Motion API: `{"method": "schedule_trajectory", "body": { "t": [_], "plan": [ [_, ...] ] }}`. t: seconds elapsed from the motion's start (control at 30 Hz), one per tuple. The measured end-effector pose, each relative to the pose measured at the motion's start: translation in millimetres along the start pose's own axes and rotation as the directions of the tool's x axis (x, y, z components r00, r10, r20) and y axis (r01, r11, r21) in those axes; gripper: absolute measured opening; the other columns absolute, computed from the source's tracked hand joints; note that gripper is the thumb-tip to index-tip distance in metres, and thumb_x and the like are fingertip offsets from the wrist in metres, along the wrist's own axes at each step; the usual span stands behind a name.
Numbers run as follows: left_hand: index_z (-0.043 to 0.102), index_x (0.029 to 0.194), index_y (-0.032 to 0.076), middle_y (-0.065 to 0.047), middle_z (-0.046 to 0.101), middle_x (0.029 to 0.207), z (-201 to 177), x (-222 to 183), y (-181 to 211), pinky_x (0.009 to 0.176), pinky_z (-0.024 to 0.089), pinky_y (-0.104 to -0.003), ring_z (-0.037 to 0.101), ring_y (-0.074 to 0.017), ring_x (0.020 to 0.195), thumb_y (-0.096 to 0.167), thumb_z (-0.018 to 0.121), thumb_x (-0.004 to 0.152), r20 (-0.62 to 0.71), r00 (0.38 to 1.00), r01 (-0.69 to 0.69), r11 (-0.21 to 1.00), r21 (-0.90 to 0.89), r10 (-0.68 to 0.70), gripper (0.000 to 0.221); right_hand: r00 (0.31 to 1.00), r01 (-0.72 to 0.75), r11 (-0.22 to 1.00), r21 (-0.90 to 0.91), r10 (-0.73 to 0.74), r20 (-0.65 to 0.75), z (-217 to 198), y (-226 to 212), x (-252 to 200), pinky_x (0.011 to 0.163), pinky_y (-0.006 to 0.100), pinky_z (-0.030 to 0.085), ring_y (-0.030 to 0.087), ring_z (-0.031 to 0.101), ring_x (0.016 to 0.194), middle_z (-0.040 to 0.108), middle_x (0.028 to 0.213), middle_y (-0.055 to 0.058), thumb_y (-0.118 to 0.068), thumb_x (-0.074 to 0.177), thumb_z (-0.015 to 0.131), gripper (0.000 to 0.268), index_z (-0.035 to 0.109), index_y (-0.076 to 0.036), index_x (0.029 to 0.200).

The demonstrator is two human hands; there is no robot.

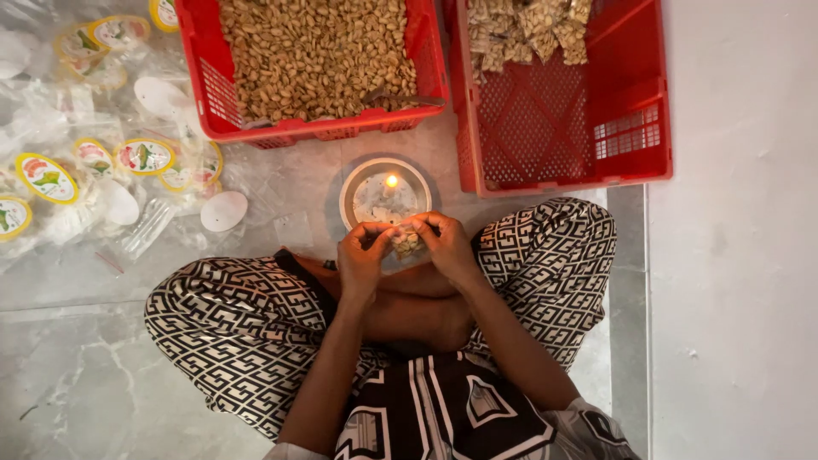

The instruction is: Manually processing peanut clusters by heating them over a candle flame and sorting them into baskets.

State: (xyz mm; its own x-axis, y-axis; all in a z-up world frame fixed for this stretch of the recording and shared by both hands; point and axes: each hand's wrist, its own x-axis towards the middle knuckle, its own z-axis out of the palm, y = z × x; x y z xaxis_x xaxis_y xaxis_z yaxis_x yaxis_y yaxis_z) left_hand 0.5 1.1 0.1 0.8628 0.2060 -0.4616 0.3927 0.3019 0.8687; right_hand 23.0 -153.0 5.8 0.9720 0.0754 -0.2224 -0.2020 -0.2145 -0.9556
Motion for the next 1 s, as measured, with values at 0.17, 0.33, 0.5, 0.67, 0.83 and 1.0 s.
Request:
{"method": "schedule_trajectory", "body": {
  "t": [0.17, 0.33, 0.5, 0.67, 0.83, 1.0],
  "plan": [
    [0.073, 0.101, 0.000, -0.007, 0.069, 0.086, -8.9, 17.5, -35.0, 0.076, 0.062, -0.025, 0.064, -0.0103, 0.080, 0.008, 0.081, 0.088, -0.031, 0.999, 0.007, 0.999, -0.053, -0.008, 0.018, 1.000, -0.008, 0.999, -0.036, 0.008, 0.014, 0.6, -3.6, 9.5, 0.084, 0.032, 0.050, 0.015, 0.059, 0.086, 0.072, 0.085, 0.010, -0.018, 0.099, 0.066, 0.020, 0.079, -0.003, 0.097],
    [0.070, 0.113, 0.002, -0.010, 0.068, 0.089, -10.8, 24.0, -35.9, 0.079, 0.062, -0.027, 0.065, -0.0124, 0.081, 0.006, 0.083, 0.084, -0.032, 0.999, 0.023, 0.991, -0.135, -0.028, 0.032, 1.000, -0.027, 0.999, -0.028, 0.027, -0.016, 1.1, -17.3, 18.1, 0.076, 0.026, 0.050, 0.011, 0.059, 0.078, 0.072, 0.078, 0.005, -0.022, 0.096, 0.072, 0.017, 0.080, -0.007, 0.093],
    [0.070, 0.108, 0.001, -0.009, 0.066, 0.095, -5.5, 13.5, -1.3, 0.091, 0.060, -0.034, 0.064, -0.0135, 0.091, 0.017, 0.074, 0.094, 0.038, 0.980, 0.200, 0.939, -0.279, -0.197, 0.022, 0.999, -0.045, 0.999, 0.003, 0.045, -0.023, -0.1, -14.6, 22.4, 0.074, 0.025, 0.050, 0.009, 0.058, 0.078, 0.071, 0.076, 0.002, -0.026, 0.095, 0.072, 0.018, 0.079, -0.009, 0.092],
    [0.074, 0.098, 0.002, -0.009, 0.068, 0.088, 0.7, 16.9, -19.0, 0.080, 0.063, -0.031, 0.065, -0.0133, 0.082, 0.017, 0.085, 0.087, -0.021, 0.993, 0.113, 0.983, -0.144, -0.117, 0.022, 0.996, -0.081, 0.996, 0.028, 0.082, -0.042, 2.7, -22.8, 20.6, 0.073, 0.024, 0.050, 0.010, 0.058, 0.077, 0.071, 0.078, 0.002, -0.025, 0.095, 0.072, 0.017, 0.079, -0.009, 0.092],
    [0.073, 0.094, 0.002, -0.012, 0.070, 0.088, -0.2, 19.3, -25.4, 0.076, 0.064, -0.035, 0.067, -0.0158, 0.080, 0.014, 0.084, 0.088, -0.051, 0.997, 0.047, 0.993, -0.110, -0.053, 0.017, 0.994, -0.092, 0.995, 0.030, 0.094, -0.058, 9.9, -14.6, 16.7, 0.074, 0.025, 0.051, 0.011, 0.060, 0.080, 0.071, 0.080, 0.004, -0.022, 0.095, 0.072, 0.015, 0.078, -0.008, 0.092],
    [0.070, 0.091, 0.004, -0.008, 0.066, 0.085, 2.4, 17.5, -29.4, 0.074, 0.062, -0.030, 0.058, -0.0122, 0.078, 0.012, 0.081, 0.090, -0.087, 0.995, 0.041, 0.994, -0.106, -0.050, 0.014, 0.990, -0.074, 0.990, 0.117, 0.087, -0.112, 23.3, 7.1, 17.6, 0.070, 0.024, 0.049, 0.009, 0.056, 0.074, 0.066, 0.076, 0.003, -0.019, 0.086, 0.083, 0.018, 0.075, -0.005, 0.092]
  ]
}}
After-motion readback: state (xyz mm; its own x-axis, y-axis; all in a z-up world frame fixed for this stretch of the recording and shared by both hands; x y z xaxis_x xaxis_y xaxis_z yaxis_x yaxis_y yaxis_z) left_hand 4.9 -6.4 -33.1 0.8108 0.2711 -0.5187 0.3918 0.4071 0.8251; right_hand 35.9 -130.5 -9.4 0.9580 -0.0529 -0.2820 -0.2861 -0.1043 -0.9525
